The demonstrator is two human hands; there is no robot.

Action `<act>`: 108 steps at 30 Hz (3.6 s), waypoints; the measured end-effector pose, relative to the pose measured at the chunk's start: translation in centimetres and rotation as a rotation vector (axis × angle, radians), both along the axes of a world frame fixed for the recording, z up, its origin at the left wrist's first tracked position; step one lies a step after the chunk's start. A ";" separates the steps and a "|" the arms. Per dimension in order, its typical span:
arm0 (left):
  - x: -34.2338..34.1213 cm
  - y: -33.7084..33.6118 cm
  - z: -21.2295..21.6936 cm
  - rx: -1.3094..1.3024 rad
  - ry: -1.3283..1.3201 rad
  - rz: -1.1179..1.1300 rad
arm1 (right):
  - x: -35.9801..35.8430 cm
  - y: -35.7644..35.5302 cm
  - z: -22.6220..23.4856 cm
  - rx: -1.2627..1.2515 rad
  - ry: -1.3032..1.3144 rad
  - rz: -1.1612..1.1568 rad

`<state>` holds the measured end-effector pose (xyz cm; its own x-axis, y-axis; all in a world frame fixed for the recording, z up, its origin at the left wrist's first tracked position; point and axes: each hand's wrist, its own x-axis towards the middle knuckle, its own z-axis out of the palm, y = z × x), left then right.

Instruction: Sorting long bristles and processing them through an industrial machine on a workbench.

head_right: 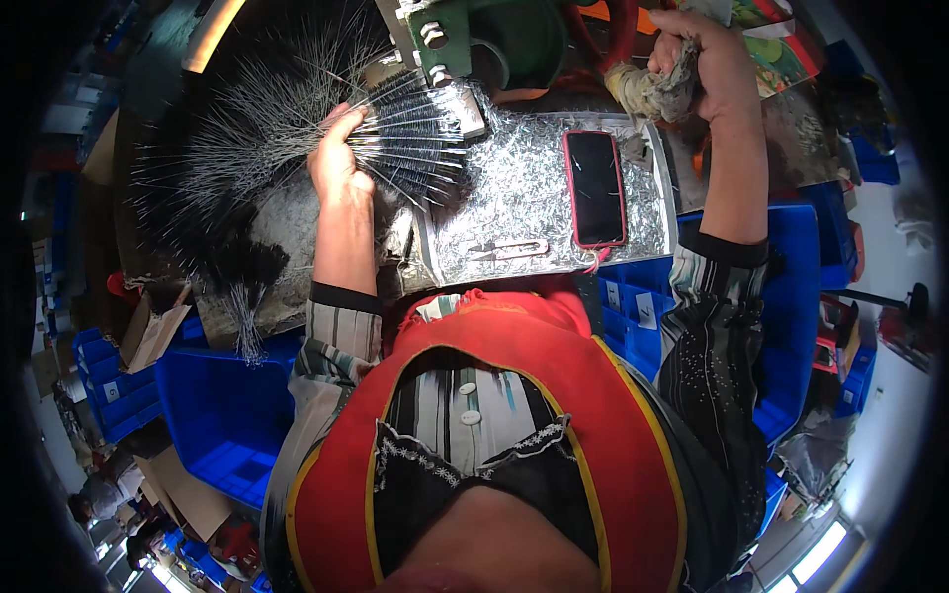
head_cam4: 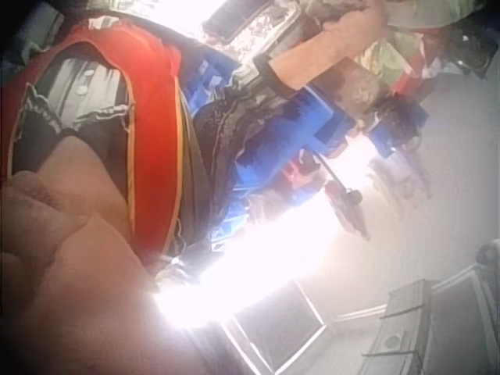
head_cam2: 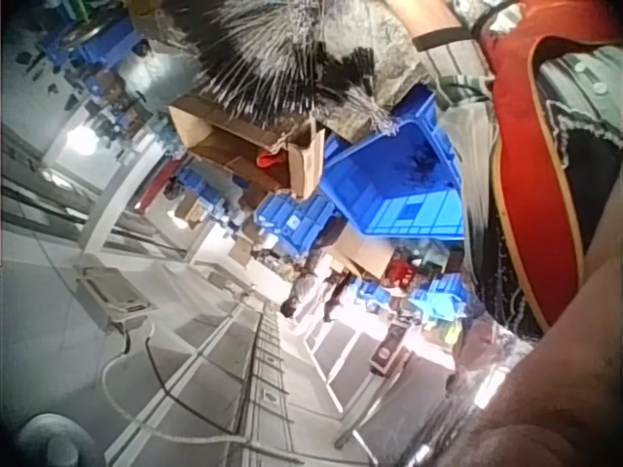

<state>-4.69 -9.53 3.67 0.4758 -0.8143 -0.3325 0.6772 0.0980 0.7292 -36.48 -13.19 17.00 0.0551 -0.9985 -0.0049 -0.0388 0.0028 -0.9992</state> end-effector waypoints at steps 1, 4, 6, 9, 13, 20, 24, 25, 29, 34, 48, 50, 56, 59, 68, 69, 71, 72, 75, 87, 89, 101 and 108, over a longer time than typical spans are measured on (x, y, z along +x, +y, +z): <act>-0.1 0.0 0.2 -0.003 -0.014 0.000 | -0.2 0.0 -0.5 0.000 0.000 0.000; 0.1 0.5 0.4 0.000 -0.047 0.021 | 0.1 0.1 -4.6 -0.301 -0.228 -0.044; -0.1 0.1 0.3 -0.011 -0.027 -0.038 | 0.1 0.0 -8.6 -0.543 -0.199 -0.075; 1.0 -0.2 -0.5 -0.063 0.051 -0.150 | 0.7 0.2 -9.6 -0.540 -0.179 -0.127; 1.7 -0.4 -2.1 -0.119 0.159 -0.165 | -0.9 -0.5 -7.9 -0.304 -0.227 0.002; 1.3 -0.7 -1.9 -0.094 0.172 -0.092 | -0.7 0.1 -2.9 -0.111 -0.114 -0.052; 1.1 -0.7 -1.5 -0.086 0.137 -0.103 | -0.9 -0.2 -2.3 -0.090 -0.112 -0.036; 1.1 -0.6 -1.4 -0.077 0.132 -0.097 | -0.9 -0.2 -2.2 -0.097 -0.109 -0.035; 1.8 -0.2 -1.8 -0.093 0.141 -0.067 | 0.4 0.1 -5.6 -0.270 -0.224 0.018; 1.4 0.1 -0.8 -0.070 0.075 -0.148 | 0.2 -0.4 -10.5 -0.519 -0.239 -0.179; 2.5 -0.1 -1.2 -0.060 0.036 -0.237 | 0.3 0.6 -4.2 -0.152 -0.101 -0.105; 2.5 -0.2 -1.6 -0.066 0.034 -0.234 | 0.3 0.6 -4.6 -0.171 -0.103 -0.097; 2.7 0.3 -1.3 -0.061 0.033 -0.229 | 0.4 0.4 -4.6 -0.194 -0.097 -0.088; 2.4 0.1 -1.2 -0.059 0.030 -0.242 | -0.1 0.5 -2.8 -0.156 -0.131 -0.119; 2.3 0.0 -0.8 -0.055 0.057 -0.194 | 0.3 0.7 -4.2 -0.356 -0.170 -0.064; 2.4 0.3 -0.7 -0.064 0.074 -0.182 | 0.9 0.4 -6.3 -0.521 -0.168 -0.135; 2.1 0.0 -0.5 -0.064 0.083 -0.201 | 1.1 -0.4 -10.0 -0.666 -0.201 -0.228; 2.4 0.2 -0.6 -0.029 0.027 -0.230 | 1.1 -0.2 -10.6 -0.668 -0.202 -0.223; 2.8 0.3 -0.6 0.017 -0.052 -0.358 | 0.4 -0.3 -9.2 -0.453 -0.219 -0.249; 3.7 0.4 -2.0 -0.154 0.155 -0.413 | 0.4 0.4 -4.5 -0.180 -0.144 -0.171; 3.4 0.2 -1.9 -0.125 0.163 -0.390 | 0.4 0.4 -4.8 -0.182 -0.091 -0.187; 3.2 -0.6 -2.4 -0.133 0.119 -0.327 | 0.2 0.4 -5.3 -0.292 -0.174 -0.155; 2.7 -1.2 -2.0 -0.119 0.098 -0.351 | -0.7 0.7 -2.6 -0.118 -0.106 -0.138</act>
